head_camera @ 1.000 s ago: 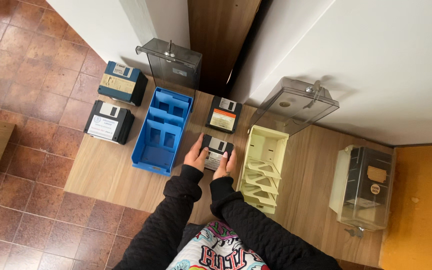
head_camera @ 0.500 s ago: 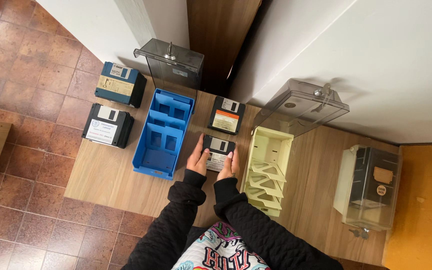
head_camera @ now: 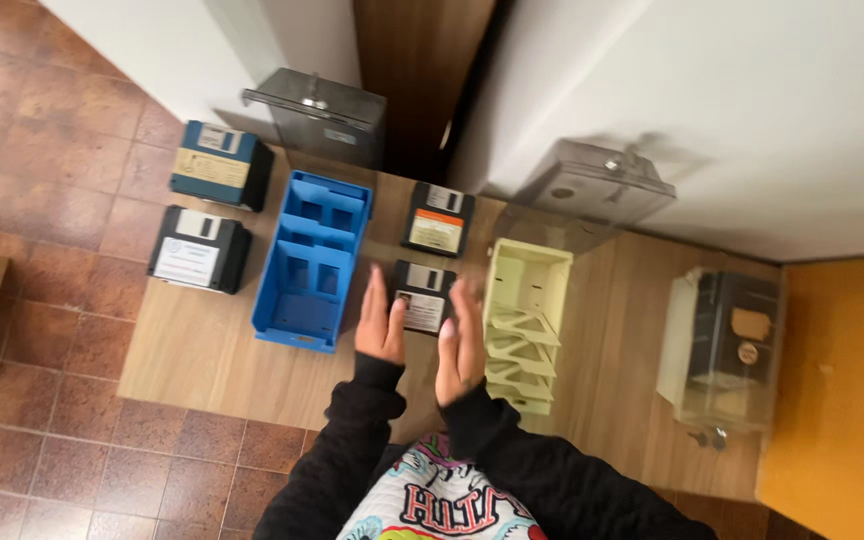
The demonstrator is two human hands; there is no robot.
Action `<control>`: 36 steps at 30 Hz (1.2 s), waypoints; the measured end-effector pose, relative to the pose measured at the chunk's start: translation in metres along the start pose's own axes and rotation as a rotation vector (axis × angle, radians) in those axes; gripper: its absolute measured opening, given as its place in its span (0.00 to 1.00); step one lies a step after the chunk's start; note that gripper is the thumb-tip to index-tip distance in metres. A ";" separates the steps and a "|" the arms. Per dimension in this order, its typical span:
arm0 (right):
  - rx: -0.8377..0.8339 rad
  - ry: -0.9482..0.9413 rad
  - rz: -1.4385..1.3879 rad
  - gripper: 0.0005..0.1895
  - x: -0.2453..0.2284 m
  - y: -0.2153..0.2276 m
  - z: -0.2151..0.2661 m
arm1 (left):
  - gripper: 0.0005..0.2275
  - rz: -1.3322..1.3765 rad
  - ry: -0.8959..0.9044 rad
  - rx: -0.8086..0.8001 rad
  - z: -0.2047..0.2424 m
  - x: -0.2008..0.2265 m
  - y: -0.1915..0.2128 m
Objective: The person removes floppy disks from a yellow plastic rack and places them into a blue plastic crate. They handle the disks one at a time, transferring them from the rack to the crate.
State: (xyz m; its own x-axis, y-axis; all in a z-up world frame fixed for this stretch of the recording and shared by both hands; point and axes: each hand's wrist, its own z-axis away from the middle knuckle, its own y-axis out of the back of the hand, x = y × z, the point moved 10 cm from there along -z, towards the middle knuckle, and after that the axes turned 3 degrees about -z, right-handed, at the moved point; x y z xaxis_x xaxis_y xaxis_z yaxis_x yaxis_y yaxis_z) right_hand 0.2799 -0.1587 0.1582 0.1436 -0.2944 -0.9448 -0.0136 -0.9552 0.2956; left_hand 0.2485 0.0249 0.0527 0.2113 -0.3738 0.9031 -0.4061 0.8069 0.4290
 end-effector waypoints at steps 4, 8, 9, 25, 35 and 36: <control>-0.213 0.370 0.161 0.26 -0.049 0.060 0.036 | 0.34 -0.210 -0.396 0.123 0.050 0.072 0.006; -0.169 0.623 0.476 0.28 -0.020 0.120 0.073 | 0.34 -0.318 -0.709 0.004 0.113 0.108 -0.043; -0.165 0.617 0.480 0.28 -0.005 0.129 0.076 | 0.34 -0.315 -0.711 -0.003 0.120 0.113 -0.050; -0.484 0.242 0.972 0.77 0.089 0.105 -0.076 | 0.58 -0.537 -0.590 -0.479 0.115 0.045 -0.148; -0.576 0.286 1.029 0.61 0.138 0.095 -0.135 | 0.59 -0.536 -0.499 -0.510 0.115 0.031 -0.154; -0.574 0.287 1.028 0.61 0.124 0.099 -0.133 | 0.59 -0.537 -0.501 -0.509 0.115 0.032 -0.153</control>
State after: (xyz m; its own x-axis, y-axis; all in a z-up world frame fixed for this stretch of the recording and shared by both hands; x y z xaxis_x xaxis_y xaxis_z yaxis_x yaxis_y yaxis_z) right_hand 0.4279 -0.2861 0.0890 0.5389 -0.8211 -0.1880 0.1800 -0.1058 0.9780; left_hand 0.2151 -0.1634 0.0181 -0.2021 -0.8196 0.5361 0.1054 0.5260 0.8439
